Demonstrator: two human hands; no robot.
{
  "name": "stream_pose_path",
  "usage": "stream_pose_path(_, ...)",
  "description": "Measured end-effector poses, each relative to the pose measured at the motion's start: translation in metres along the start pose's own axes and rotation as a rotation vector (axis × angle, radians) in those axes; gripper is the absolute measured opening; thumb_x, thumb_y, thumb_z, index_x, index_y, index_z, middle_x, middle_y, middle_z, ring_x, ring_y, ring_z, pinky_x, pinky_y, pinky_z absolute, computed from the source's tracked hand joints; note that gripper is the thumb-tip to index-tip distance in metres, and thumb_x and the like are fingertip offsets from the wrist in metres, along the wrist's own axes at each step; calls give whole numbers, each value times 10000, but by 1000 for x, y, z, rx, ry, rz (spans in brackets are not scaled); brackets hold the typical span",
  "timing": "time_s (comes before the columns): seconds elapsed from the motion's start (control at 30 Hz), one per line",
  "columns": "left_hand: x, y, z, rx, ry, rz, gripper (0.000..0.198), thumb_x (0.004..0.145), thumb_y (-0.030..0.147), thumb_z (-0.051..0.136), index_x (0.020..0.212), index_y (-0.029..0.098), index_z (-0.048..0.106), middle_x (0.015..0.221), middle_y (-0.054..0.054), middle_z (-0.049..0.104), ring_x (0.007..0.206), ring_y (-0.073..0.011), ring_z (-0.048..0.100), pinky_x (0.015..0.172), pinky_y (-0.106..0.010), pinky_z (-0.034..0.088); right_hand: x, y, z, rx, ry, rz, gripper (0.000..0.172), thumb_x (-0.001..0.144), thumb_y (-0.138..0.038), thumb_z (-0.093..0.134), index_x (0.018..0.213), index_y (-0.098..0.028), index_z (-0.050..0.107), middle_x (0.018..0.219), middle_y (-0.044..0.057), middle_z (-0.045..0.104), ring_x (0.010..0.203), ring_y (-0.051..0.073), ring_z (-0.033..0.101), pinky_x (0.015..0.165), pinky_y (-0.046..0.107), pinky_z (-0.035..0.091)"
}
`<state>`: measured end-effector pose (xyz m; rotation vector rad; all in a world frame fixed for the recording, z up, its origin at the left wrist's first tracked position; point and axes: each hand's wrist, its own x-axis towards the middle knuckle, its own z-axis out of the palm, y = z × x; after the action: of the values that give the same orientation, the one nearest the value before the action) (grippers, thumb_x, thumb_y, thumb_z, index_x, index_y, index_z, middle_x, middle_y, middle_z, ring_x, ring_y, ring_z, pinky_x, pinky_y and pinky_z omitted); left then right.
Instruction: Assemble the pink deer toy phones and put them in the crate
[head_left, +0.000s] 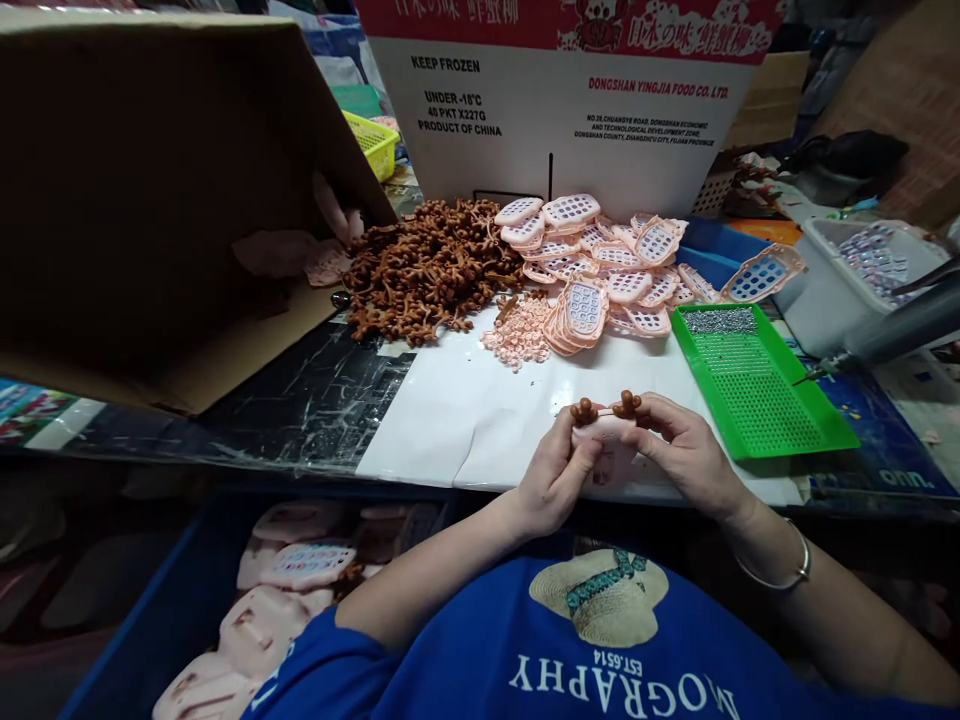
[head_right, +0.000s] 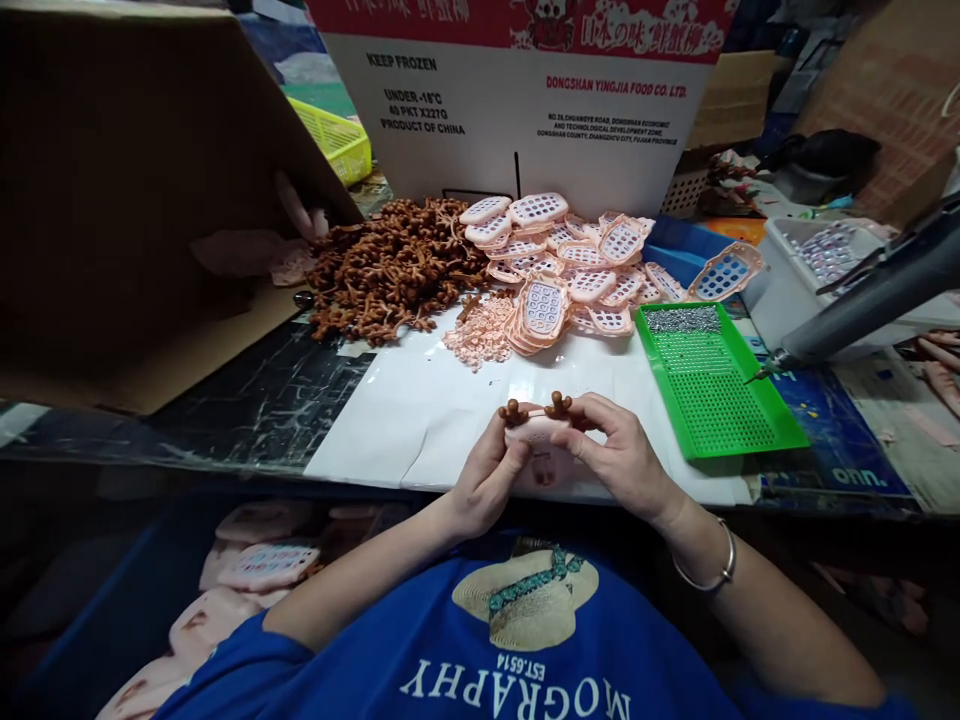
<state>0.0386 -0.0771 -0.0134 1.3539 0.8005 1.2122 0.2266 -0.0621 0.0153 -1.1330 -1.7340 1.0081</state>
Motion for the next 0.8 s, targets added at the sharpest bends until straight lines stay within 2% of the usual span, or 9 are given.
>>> stream_pose_path(0.07,0,1,-3,-65,-35,-57,385,941,490,579,1149,177,664,1120,-105,687,1053,-256,625,961,-353,479,-2,2,1,-3,18,-6,287,875,-446,690,1024,-202,715,952,57,698,863,184,649,777,322,548)
stream_pose_path(0.17,-5,2,-6,-160,-26,-154,340,916,466,629,1080,173,682,1020,-79,711,946,-221,646,855,-310,503,-9,3,4,-17,18,11,251,879,-426,686,970,-194,714,920,53,687,852,180,632,754,310,531)
stream_pose_path(0.3,-21,11,-10,-129,-87,-269,298,846,436,723,902,146,680,818,-43,671,770,-169,604,700,-259,475,-30,1,12,68,-70,134,225,861,-405,709,946,-196,711,892,30,663,838,167,622,757,295,515)
stream_pose_path(0.4,-35,18,-12,-100,-156,-358,288,848,416,721,864,133,669,721,-15,613,653,-126,533,604,-236,416,-51,0,19,162,-50,216,204,843,-395,727,882,-197,696,826,5,617,785,149,604,711,273,503)
stream_pose_path(0.5,-42,23,-11,-98,-195,-383,286,867,406,700,945,131,690,767,-24,636,677,-135,552,632,-245,435,-63,-3,23,210,-8,224,189,839,-382,731,833,-200,679,803,-6,591,766,136,589,708,260,497)
stream_pose_path(0.63,-40,28,-10,-191,-255,-427,337,915,425,631,1117,161,686,983,-73,700,870,-191,629,793,-286,495,-64,-6,20,273,-11,302,185,822,-374,755,845,-213,667,832,-13,600,810,133,607,760,254,508)
stream_pose_path(0.73,-40,32,-10,-233,-266,-468,320,906,426,641,1058,150,696,943,-64,694,833,-174,620,762,-262,491,-64,-10,16,292,-86,367,202,821,-385,759,945,-235,701,895,-9,621,863,139,618,796,259,510)
stream_pose_path(0.8,-40,34,-9,-219,-271,-478,318,901,417,648,1028,129,691,873,-47,672,766,-148,589,717,-242,474,-66,-12,13,229,-128,359,232,840,-389,741,1030,-257,721,912,-7,611,865,137,606,793,260,498)
